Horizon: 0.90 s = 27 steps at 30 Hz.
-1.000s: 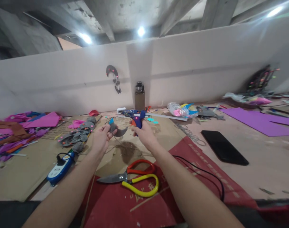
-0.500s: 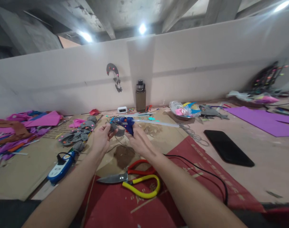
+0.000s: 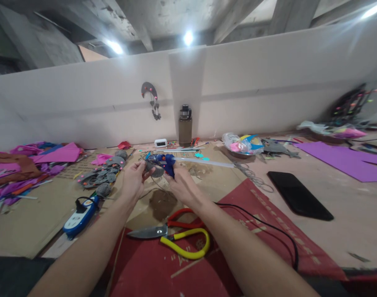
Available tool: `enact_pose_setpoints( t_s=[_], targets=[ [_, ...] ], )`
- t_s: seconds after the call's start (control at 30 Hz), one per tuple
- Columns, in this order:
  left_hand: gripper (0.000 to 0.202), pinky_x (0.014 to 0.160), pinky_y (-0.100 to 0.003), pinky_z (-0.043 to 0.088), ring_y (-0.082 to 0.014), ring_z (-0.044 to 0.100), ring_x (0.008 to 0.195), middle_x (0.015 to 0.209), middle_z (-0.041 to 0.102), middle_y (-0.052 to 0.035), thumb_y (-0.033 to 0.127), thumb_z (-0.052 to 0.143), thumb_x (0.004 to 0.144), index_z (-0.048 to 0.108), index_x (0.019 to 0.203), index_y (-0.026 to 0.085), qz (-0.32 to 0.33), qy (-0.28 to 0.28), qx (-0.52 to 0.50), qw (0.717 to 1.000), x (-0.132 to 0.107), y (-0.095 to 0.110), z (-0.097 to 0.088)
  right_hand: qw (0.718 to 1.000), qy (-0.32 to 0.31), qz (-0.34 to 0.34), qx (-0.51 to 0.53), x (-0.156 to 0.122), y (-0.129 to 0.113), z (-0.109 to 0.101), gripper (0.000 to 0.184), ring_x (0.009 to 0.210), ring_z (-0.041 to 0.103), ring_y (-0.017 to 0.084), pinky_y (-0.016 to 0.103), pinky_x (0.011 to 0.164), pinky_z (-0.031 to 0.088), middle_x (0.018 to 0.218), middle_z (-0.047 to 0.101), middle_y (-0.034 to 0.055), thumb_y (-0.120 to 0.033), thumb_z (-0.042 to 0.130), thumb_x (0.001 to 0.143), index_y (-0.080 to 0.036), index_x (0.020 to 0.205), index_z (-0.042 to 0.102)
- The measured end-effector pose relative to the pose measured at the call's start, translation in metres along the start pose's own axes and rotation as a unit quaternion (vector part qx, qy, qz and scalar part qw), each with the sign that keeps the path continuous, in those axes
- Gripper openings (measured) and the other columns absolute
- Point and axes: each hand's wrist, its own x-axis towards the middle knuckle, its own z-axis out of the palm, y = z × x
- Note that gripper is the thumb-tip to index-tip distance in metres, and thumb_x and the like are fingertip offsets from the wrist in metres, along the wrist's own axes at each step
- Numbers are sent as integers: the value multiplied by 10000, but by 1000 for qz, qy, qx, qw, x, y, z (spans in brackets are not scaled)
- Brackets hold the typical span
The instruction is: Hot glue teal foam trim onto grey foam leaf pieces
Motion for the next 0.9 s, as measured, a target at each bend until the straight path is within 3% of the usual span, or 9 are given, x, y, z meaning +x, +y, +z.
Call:
enact_pose_setpoints(
  t_s=[0.3,0.9],
  targets=[
    [155,676,-264,565,-99,608,654,711,635,-10,269,682,721,592,713,143,7,4,18,1000,-1,2,2,1000,-5,11,-11,0,-4,-3,280,837,587,195,293,784,432,984,660,79,-320,483,853,-161,1070,563],
    [202,698,-300,564,-116,632,679,749,659,-31,292,689,712,584,761,126,16,6,34,999,-2,4,3,999,18,16,-27,2,1,-3,322,858,594,212,305,809,439,996,662,77,-322,494,849,-185,1130,573]
  ],
)
